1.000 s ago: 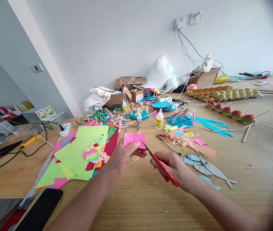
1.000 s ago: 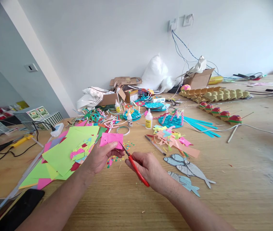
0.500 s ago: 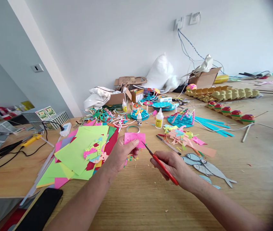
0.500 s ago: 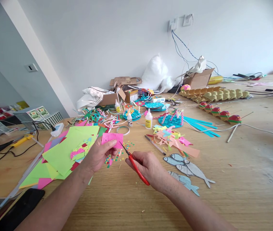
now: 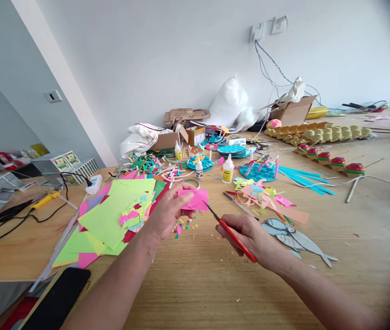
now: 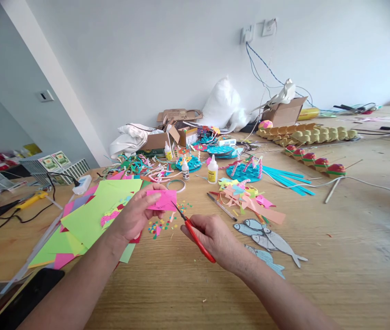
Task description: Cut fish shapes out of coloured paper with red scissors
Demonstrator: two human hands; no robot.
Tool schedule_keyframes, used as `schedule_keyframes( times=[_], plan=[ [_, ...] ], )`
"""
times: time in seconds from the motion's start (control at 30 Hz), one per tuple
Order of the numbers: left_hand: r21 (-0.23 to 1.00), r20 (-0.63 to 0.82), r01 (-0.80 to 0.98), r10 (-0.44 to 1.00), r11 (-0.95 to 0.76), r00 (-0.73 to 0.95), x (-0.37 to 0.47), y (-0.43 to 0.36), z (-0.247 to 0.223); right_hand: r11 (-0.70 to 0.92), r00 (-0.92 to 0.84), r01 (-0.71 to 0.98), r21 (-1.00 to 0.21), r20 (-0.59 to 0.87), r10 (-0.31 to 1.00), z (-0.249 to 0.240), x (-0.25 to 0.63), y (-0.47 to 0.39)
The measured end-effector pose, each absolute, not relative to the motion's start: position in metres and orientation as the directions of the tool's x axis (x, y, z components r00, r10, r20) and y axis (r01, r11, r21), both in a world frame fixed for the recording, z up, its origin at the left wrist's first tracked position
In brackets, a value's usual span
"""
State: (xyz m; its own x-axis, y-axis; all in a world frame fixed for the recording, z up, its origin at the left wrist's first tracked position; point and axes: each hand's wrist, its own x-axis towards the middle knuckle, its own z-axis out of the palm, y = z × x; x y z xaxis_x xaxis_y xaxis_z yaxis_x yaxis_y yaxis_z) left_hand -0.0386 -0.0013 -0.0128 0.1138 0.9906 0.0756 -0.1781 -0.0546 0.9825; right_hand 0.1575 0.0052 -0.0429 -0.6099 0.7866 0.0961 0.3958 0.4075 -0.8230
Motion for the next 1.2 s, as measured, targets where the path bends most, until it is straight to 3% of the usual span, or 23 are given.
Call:
schedule_keyframes(
  times=[0.1,0.23,0.37,0.6,1.2],
  plan=[
    [0.99,0.071,-0.132,0.986,-0.051,0.148,-0.051,0.001,-0.003,0.438,-0.635,0.413,-0.799,0.092,0.767,-0.04,0.159,0.006],
    [0.989,0.055,0.128,0.987,-0.075,0.153,-0.057,0.001,0.003,0.484,-0.656,0.436,-0.759,0.1,0.748,-0.04,0.16,0.008],
    [0.976,-0.002,0.215,0.977,-0.046,0.215,-0.054,-0.001,0.006,0.428,-0.679,0.413,-0.804,0.041,0.733,-0.043,0.161,0.011],
    [0.994,-0.009,0.112,0.979,-0.014,0.206,-0.05,0.001,0.0,0.215,-0.728,0.278,-0.936,-0.059,0.683,-0.056,0.162,0.015],
    [0.997,0.025,-0.072,0.989,-0.014,0.144,-0.049,0.004,-0.01,0.116,-0.71,0.164,-0.98,-0.035,0.703,-0.055,0.157,0.011]
  ],
)
